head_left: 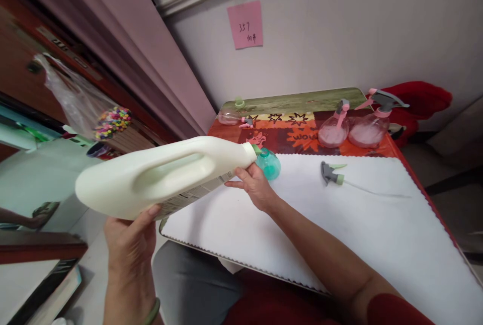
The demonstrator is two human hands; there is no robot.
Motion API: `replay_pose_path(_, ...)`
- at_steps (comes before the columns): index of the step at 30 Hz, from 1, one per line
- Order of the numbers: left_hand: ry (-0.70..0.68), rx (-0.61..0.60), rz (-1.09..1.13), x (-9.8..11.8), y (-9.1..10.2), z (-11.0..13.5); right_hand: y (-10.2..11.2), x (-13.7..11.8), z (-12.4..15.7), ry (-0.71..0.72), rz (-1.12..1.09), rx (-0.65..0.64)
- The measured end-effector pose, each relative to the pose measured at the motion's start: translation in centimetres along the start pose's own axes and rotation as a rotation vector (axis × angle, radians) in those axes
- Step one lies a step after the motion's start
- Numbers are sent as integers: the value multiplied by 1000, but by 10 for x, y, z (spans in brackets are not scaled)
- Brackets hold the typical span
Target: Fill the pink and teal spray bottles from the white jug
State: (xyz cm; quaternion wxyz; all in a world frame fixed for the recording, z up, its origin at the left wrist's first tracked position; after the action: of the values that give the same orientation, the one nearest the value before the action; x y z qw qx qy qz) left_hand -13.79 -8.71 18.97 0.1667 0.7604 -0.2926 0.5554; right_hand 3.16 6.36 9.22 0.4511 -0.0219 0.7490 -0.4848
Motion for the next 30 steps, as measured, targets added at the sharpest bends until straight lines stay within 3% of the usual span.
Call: replay_pose_path(30,-62,-24,-6,7,1,0,-3,-3,2,3,2,-17)
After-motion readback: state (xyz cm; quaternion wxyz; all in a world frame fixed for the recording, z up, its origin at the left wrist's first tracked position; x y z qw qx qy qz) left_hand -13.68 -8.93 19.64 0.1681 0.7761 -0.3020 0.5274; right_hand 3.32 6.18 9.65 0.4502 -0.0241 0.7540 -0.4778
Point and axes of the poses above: each hand's wrist, its own z-axis away from the middle knuckle, its own y-axis out of the back of the hand, x = y × z, the point moved 1 cm from there along -z, towards the middle knuckle, and after that the axes turned 7 degrees about -x, right-handed, at the moved point
